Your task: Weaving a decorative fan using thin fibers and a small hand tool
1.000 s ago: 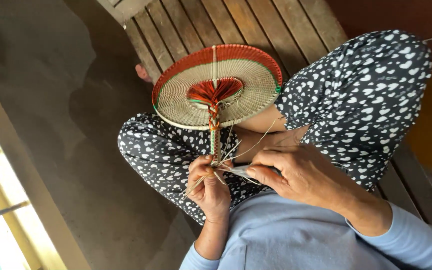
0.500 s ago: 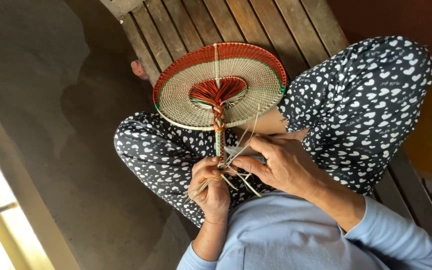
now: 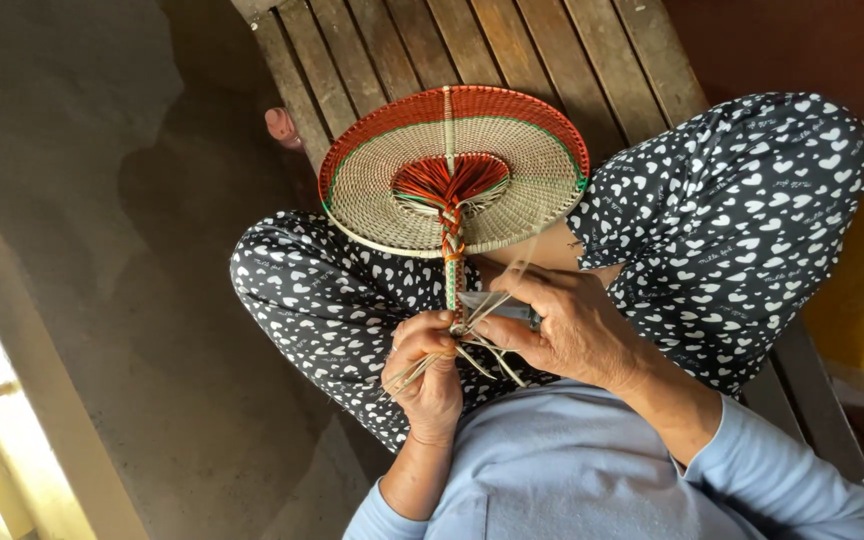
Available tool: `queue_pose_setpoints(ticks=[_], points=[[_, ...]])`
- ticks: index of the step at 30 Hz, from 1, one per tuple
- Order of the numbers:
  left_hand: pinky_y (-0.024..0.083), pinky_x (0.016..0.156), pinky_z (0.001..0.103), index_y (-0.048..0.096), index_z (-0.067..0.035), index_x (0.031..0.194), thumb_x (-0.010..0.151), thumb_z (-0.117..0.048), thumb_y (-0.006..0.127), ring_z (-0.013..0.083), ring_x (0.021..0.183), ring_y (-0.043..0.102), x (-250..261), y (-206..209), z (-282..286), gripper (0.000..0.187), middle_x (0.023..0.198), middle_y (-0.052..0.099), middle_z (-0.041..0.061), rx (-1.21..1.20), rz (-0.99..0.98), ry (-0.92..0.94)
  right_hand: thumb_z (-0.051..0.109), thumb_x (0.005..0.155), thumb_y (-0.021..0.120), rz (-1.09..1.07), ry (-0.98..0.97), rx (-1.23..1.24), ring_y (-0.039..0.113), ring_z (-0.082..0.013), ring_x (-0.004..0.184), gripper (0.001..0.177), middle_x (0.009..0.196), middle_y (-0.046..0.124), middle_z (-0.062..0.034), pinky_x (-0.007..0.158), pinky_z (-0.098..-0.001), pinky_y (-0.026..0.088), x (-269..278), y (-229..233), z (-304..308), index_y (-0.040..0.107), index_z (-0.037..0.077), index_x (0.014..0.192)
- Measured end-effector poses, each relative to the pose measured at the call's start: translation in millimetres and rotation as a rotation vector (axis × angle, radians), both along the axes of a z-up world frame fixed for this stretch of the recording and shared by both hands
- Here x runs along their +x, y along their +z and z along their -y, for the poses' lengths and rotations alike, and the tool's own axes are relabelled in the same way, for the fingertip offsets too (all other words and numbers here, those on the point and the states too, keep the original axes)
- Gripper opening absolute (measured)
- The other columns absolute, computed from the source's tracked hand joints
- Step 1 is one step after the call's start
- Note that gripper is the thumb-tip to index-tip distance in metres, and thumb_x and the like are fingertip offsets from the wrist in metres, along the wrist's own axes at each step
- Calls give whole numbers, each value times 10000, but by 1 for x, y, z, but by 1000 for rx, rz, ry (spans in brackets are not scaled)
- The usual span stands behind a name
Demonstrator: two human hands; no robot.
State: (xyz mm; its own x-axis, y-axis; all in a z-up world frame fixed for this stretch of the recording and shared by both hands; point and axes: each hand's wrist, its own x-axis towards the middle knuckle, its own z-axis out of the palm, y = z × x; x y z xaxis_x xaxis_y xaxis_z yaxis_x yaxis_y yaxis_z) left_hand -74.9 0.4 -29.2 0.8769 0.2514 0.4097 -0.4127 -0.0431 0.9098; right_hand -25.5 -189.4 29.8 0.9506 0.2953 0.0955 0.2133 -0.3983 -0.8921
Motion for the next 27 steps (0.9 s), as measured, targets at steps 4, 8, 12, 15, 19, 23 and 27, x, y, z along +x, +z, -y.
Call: queue_pose_setpoints(ticks=[4, 8, 12, 15, 19, 23, 27], points=[[533, 806, 345, 712, -64, 831, 918, -179, 765, 245, 851, 688, 0, 2, -1, 154, 982, 763, 189, -18, 3, -12, 436, 899, 762, 42, -4, -28, 764, -287, 773, 352, 845, 747, -95, 688, -398, 599, -2, -9, 1, 721, 109, 1022], [534, 799, 347, 717, -67, 817, 913, -194, 770, 250, 849, 693, 1, 5, 0, 168, 982, 769, 188, 3, 1, -23, 418, 935, 728, 59, -41, 44, 722, -255, 664, 362, 763, 708, -105, 648, -357, 577, -2, -1, -1, 719, 59, 984], [540, 793, 352, 720, -65, 815, 916, -194, 767, 255, 845, 700, 1, 7, 0, 171, 975, 770, 189, 12, -4, -31, 457, 937, 706, 77, -14, -14, 735, -286, 712, 368, 804, 695, -99, 642, -373, 570, -3, 1, 3, 703, 95, 998], [538, 807, 352, 725, -68, 825, 921, -199, 765, 259, 868, 707, 1, 6, 0, 167, 985, 772, 186, 7, 1, -33, 449, 893, 774, 68, -11, 10, 729, -279, 686, 408, 784, 693, -115, 642, -380, 578, -2, 8, 2, 694, 61, 992], [544, 809, 353, 728, -69, 818, 912, -194, 776, 260, 866, 714, 2, 8, 1, 164, 979, 775, 183, 15, -3, -22, 432, 853, 808, 51, 7, 25, 731, -295, 703, 410, 786, 679, -115, 666, -400, 576, -6, 8, 4, 684, 70, 1001], [546, 814, 355, 729, -68, 820, 912, -187, 776, 254, 873, 717, 1, 9, 2, 157, 984, 776, 183, 4, -13, -32, 403, 878, 794, 45, -48, 15, 741, -306, 741, 368, 803, 696, -118, 680, -396, 586, -9, 6, 1, 681, 71, 991], [547, 813, 343, 734, -69, 819, 915, -187, 775, 245, 874, 717, 2, 10, 3, 158, 986, 776, 179, 0, -10, -41, 376, 941, 740, 60, -102, 18, 737, -274, 700, 291, 769, 694, -91, 658, -368, 589, -7, 3, 2, 697, 90, 973]])
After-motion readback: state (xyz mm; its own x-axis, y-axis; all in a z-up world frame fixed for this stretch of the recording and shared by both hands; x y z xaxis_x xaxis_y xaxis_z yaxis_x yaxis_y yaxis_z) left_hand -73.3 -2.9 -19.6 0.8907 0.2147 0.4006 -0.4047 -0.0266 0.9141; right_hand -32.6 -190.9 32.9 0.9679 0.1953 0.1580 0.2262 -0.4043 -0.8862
